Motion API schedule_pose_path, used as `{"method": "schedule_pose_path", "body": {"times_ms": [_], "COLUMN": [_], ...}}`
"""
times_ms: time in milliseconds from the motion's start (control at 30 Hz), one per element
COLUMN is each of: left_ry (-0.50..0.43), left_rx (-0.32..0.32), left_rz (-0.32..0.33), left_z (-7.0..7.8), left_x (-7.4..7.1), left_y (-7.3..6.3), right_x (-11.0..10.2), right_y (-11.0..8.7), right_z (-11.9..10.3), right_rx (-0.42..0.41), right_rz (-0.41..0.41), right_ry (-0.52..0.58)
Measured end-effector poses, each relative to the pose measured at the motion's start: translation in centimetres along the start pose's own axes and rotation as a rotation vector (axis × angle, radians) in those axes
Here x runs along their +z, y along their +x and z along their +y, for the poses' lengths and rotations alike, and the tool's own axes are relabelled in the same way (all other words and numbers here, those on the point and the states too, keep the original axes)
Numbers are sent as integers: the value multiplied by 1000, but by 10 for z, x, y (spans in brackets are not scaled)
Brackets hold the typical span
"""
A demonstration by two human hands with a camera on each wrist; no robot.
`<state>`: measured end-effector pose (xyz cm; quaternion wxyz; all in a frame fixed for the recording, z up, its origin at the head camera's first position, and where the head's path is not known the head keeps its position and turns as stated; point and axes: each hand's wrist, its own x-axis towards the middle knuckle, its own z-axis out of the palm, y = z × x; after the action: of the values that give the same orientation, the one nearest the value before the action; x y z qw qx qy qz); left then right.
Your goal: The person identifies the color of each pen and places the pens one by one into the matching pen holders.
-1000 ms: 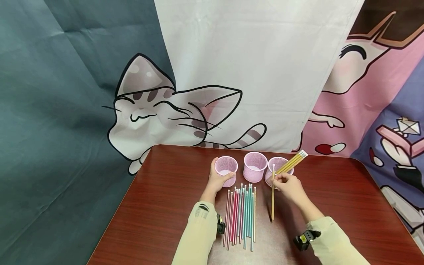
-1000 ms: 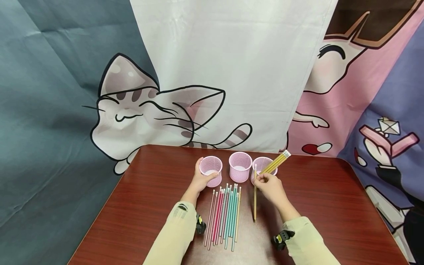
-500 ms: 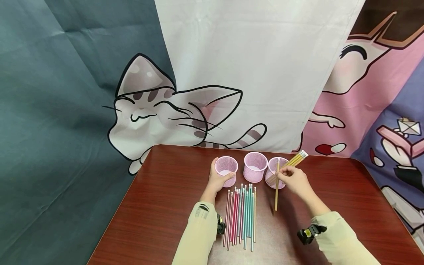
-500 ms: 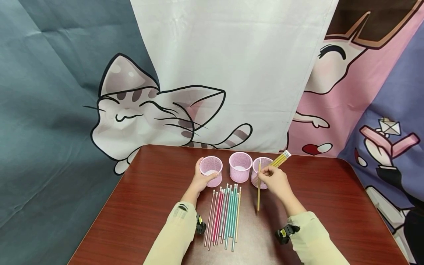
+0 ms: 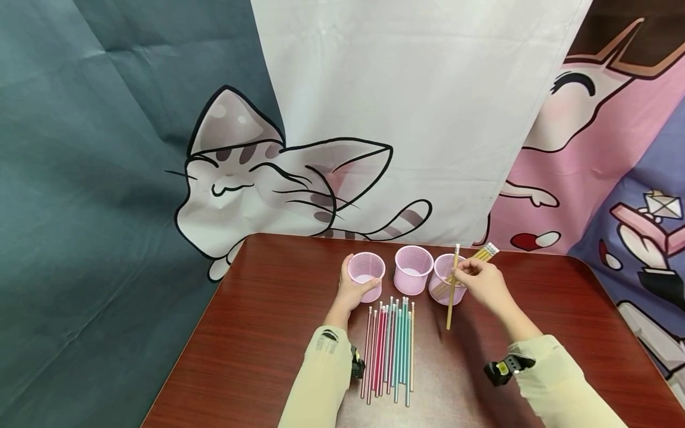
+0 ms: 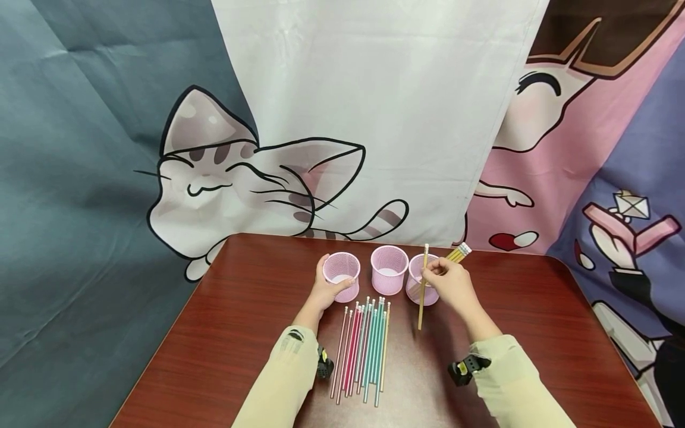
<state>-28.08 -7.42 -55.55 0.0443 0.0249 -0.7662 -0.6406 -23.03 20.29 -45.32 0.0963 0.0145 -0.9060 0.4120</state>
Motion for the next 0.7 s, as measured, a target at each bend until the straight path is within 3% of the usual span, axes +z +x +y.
{"method": "schedule_pose_path", "body": {"times_ms": [700], "left_ry": [15], "left_rx": [-3], "left_rz": [2], "left_z": [3], "left_x": [0], "left_y": [-2], "right_x": [-27], "right_y": [16], "right_z": [-17], "right_rx": [-38], "right_rz": [67], "right_ry": [-58]}}
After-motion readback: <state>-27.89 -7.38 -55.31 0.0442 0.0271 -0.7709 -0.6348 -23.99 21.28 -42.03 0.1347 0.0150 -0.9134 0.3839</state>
